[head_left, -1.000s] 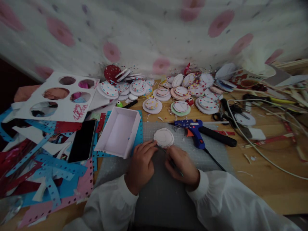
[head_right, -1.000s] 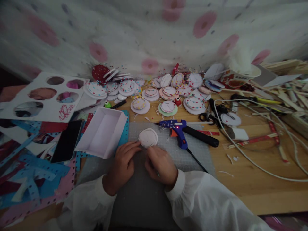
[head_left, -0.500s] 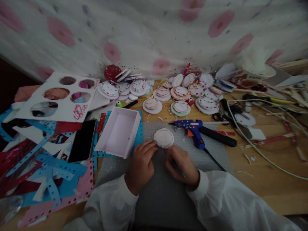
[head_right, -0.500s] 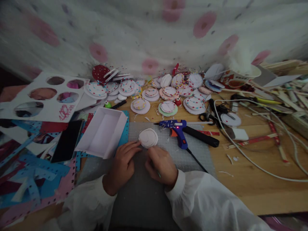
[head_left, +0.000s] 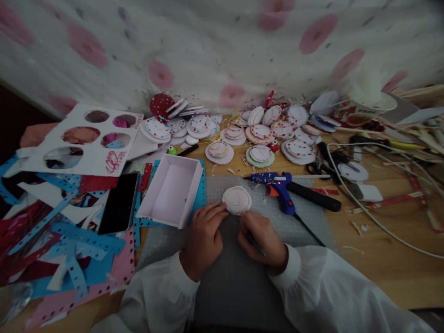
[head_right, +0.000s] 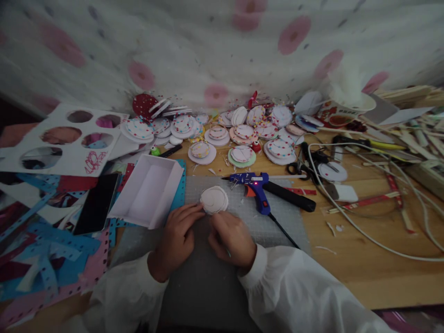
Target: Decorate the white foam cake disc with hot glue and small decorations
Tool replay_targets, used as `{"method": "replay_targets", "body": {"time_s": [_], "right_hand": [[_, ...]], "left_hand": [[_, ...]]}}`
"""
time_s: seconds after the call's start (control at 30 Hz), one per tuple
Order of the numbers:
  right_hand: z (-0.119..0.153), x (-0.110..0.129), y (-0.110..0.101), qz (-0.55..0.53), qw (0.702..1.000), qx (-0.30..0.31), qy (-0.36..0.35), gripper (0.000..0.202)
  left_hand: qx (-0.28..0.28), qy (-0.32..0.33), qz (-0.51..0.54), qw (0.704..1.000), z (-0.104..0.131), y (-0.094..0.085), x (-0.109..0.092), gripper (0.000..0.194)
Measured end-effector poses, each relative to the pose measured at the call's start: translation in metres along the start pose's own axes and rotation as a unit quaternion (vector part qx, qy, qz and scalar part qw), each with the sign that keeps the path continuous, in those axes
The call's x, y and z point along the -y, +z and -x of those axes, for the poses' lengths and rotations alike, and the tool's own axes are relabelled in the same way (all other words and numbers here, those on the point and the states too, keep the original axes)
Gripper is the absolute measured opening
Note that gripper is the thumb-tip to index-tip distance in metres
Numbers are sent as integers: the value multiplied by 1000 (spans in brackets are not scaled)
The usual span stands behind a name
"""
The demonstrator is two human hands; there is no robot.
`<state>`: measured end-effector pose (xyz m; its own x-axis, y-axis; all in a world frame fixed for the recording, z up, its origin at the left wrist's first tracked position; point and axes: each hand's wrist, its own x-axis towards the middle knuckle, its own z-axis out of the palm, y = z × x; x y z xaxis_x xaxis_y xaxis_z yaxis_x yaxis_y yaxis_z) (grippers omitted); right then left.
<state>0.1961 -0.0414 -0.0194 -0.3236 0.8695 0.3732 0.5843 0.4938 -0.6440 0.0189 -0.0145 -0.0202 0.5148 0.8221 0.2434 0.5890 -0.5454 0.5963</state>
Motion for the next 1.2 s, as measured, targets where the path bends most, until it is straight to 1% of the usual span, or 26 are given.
{"method": "replay_targets", "body": {"time_s": [0.13,0.2,0.37,0.5,0.57,0.67,0.77,0.93,1.03,1.2], "right_hand": [[-1,1,0,2,1000,1,11,23],[1,0,0,2,1000,0,6,23],[3,-1,2,-6,999,-36,-20,24],[2,0,1,-6,1000,-11,10,23],[2,0,1,-6,1000,-3,7,22],[3,-1,2,-4,1000,-15,-7,23],[4,-2,3,3,1000,-15,6,22],[3,-2,2,3,1000,-28,8,23],[3,0,2,-25,998,-51,4,26],[7,7,0,-121,982,-143,-26,26]], "left_hand": [[-1,2,0,1000,0,0,0,51],[-2,3,0,1000,0,-1,-1,51],[-2,0,-2,1000,-1,-1,-2,50],[0,0,-4,1000,-1,-2,-2,50],[0,1,-4,1000,-1,-2,-2,50],[0,1,-3,1000,-1,-1,-2,50],[-4,2,-3,1000,-1,-1,-2,49],[3,0,-4,1000,-1,-1,-1,50],[-10,5,13,1000,-1,-1,0,50],[-61,8,82,995,1,-3,-2,49]]}}
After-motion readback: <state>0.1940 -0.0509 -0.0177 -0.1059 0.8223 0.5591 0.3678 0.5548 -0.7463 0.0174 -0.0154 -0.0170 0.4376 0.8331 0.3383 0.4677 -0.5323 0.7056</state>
